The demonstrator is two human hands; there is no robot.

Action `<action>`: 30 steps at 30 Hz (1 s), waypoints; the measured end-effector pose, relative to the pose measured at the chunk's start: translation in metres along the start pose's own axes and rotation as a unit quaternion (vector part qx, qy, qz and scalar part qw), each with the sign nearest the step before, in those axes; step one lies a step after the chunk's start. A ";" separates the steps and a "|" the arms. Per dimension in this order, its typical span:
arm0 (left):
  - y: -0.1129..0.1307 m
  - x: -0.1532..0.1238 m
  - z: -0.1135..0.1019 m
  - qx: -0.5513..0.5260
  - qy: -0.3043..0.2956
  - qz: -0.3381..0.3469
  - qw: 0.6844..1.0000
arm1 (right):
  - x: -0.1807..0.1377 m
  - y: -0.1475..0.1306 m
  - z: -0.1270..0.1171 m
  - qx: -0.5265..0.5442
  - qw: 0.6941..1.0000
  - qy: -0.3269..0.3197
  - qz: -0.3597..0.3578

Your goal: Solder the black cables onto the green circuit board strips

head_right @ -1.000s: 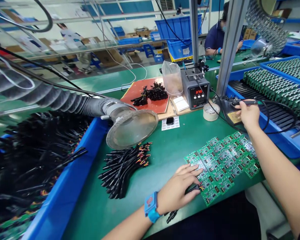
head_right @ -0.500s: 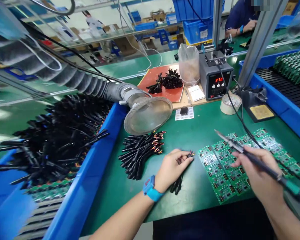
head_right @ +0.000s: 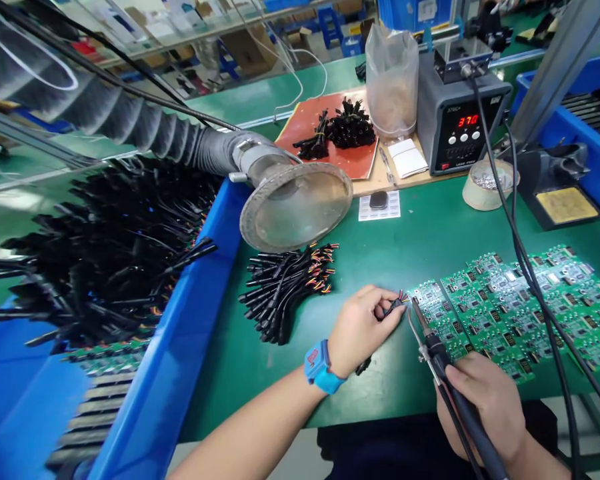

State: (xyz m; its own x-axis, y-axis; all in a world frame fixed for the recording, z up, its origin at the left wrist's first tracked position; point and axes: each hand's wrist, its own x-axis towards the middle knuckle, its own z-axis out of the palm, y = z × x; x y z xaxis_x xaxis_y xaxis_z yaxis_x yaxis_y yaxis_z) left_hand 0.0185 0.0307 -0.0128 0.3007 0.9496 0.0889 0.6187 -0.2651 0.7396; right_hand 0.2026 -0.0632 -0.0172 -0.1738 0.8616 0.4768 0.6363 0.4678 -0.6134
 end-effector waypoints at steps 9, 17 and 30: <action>0.003 0.000 0.000 0.000 0.003 -0.011 1.000 | 0.007 -0.010 0.004 -0.083 0.996 -0.029 0.001; 0.004 -0.001 0.000 0.004 -0.001 -0.017 1.000 | 0.008 -0.015 0.006 -0.089 0.996 -0.022 0.009; 0.003 -0.001 0.001 0.018 -0.001 -0.008 1.000 | 0.008 -0.012 0.003 -0.042 0.998 -0.016 0.040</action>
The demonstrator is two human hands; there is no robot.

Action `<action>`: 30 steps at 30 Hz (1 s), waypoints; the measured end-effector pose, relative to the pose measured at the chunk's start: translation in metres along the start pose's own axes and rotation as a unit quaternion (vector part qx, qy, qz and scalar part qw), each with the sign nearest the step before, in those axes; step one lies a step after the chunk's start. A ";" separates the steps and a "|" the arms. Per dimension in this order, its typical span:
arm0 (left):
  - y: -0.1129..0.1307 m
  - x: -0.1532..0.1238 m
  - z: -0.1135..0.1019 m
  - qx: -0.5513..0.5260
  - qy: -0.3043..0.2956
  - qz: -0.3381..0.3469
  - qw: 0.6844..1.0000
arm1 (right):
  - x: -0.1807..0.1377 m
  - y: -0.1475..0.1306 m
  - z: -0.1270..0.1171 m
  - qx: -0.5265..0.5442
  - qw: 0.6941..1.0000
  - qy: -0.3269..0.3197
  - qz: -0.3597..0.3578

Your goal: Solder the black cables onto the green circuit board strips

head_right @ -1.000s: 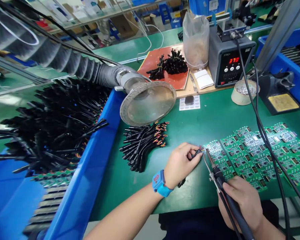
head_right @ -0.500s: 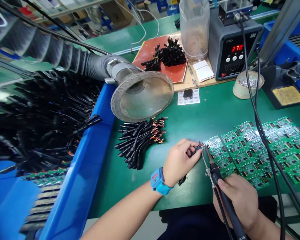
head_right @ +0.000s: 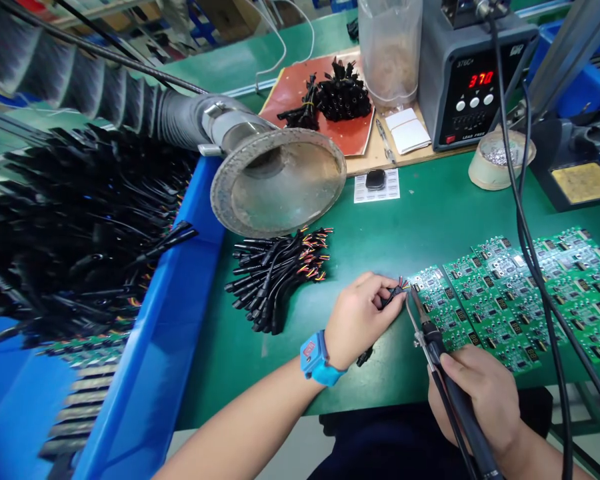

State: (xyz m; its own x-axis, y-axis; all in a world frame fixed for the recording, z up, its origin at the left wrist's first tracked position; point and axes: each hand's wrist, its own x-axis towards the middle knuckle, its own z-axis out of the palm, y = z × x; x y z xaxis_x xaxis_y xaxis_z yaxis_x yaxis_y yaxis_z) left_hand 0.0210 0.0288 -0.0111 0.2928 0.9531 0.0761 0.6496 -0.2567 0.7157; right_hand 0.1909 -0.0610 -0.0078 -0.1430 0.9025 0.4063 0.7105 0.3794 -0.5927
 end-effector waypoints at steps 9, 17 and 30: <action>0.001 0.000 -0.001 0.001 -0.009 0.002 1.000 | -0.009 -0.008 0.001 0.089 0.989 0.105 0.061; -0.001 -0.001 -0.006 0.020 -0.016 0.012 1.000 | -0.005 -0.005 0.006 0.114 0.986 0.091 0.083; -0.002 0.001 -0.016 0.004 -0.029 0.040 0.999 | -0.011 0.004 0.019 0.067 0.996 0.056 -0.009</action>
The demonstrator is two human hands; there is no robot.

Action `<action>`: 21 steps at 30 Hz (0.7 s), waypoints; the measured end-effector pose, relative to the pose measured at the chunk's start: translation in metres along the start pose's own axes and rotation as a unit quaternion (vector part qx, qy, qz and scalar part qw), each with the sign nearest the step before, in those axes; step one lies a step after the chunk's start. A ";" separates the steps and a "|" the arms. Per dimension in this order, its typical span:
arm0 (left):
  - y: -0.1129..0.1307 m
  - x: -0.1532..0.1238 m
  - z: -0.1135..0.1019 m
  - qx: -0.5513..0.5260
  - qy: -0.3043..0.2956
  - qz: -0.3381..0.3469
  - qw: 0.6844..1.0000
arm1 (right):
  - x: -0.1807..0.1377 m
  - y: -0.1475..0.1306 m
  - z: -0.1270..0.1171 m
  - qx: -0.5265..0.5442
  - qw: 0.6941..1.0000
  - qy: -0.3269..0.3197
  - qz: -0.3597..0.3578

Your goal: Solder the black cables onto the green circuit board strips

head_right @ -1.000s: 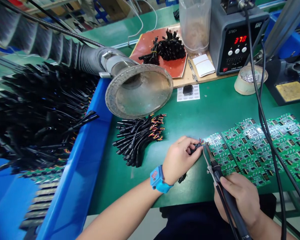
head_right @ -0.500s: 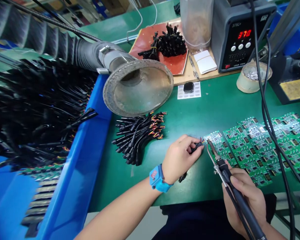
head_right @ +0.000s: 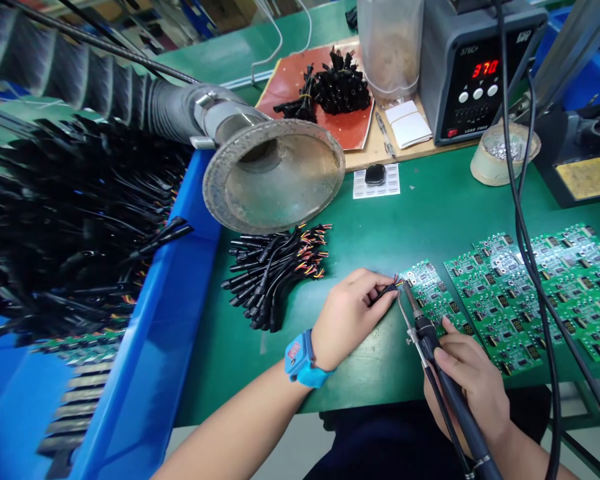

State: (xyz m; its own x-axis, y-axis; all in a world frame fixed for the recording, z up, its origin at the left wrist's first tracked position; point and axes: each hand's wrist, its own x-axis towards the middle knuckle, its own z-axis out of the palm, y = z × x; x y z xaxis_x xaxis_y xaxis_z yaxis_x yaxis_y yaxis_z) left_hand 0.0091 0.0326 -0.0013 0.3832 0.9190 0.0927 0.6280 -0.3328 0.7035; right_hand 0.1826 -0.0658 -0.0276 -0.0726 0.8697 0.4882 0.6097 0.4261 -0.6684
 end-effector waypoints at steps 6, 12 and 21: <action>0.002 0.000 0.000 0.004 0.006 -0.009 1.000 | 0.003 -0.003 0.001 -0.003 1.000 -0.006 -0.001; 0.001 -0.001 0.002 0.004 0.016 -0.012 1.000 | 0.001 -0.001 0.002 -0.010 1.000 -0.003 -0.003; -0.001 -0.001 0.005 -0.007 0.018 -0.020 1.000 | 0.001 -0.003 0.002 -0.020 1.000 0.002 -0.003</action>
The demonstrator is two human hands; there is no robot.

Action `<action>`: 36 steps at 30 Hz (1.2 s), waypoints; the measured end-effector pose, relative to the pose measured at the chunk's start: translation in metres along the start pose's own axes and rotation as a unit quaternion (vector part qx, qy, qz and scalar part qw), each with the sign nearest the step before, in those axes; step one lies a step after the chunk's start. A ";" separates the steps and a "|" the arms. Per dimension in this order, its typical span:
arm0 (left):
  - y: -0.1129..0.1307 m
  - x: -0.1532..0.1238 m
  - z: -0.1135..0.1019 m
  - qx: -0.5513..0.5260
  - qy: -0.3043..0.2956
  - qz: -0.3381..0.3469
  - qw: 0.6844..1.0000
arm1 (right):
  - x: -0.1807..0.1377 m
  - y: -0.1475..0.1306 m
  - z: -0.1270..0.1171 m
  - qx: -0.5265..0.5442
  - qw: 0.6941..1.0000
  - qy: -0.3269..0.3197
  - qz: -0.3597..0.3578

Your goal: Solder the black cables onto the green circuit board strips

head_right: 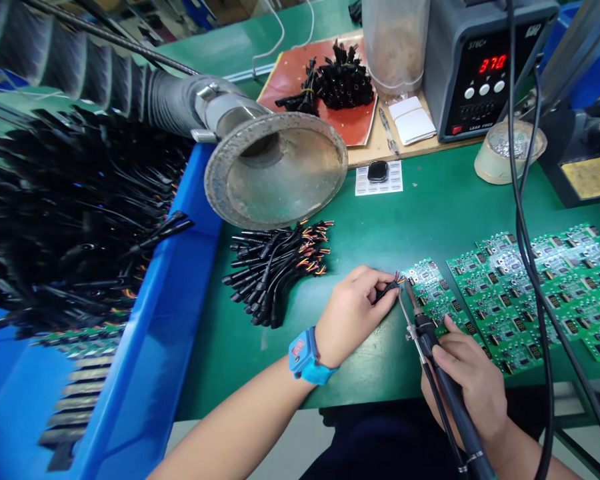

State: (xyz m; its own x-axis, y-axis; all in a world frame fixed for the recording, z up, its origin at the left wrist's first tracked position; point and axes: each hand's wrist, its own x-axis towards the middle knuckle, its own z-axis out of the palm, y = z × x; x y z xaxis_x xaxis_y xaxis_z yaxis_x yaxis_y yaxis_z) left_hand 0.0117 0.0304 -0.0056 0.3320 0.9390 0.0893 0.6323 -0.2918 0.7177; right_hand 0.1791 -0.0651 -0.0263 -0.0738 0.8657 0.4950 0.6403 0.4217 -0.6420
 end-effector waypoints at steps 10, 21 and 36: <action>0.000 0.000 -0.001 0.003 -0.008 0.000 1.000 | 0.008 -0.007 -0.006 0.019 1.000 0.009 0.001; -0.003 0.001 -0.003 -0.008 -0.014 0.011 1.000 | 0.009 -0.006 0.002 -0.014 1.000 0.005 0.014; -0.002 0.001 -0.003 0.007 0.000 0.055 0.998 | 0.013 -0.009 0.002 -0.032 0.999 0.011 0.006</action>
State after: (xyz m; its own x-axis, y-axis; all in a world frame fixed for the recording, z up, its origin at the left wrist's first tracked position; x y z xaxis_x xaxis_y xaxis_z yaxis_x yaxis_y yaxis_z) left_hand 0.0086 0.0323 -0.0053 0.3998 0.9014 0.1660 0.6017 -0.3947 0.6944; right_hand 0.1710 -0.0573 -0.0158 -0.0489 0.8640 0.5011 0.6893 0.3922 -0.6091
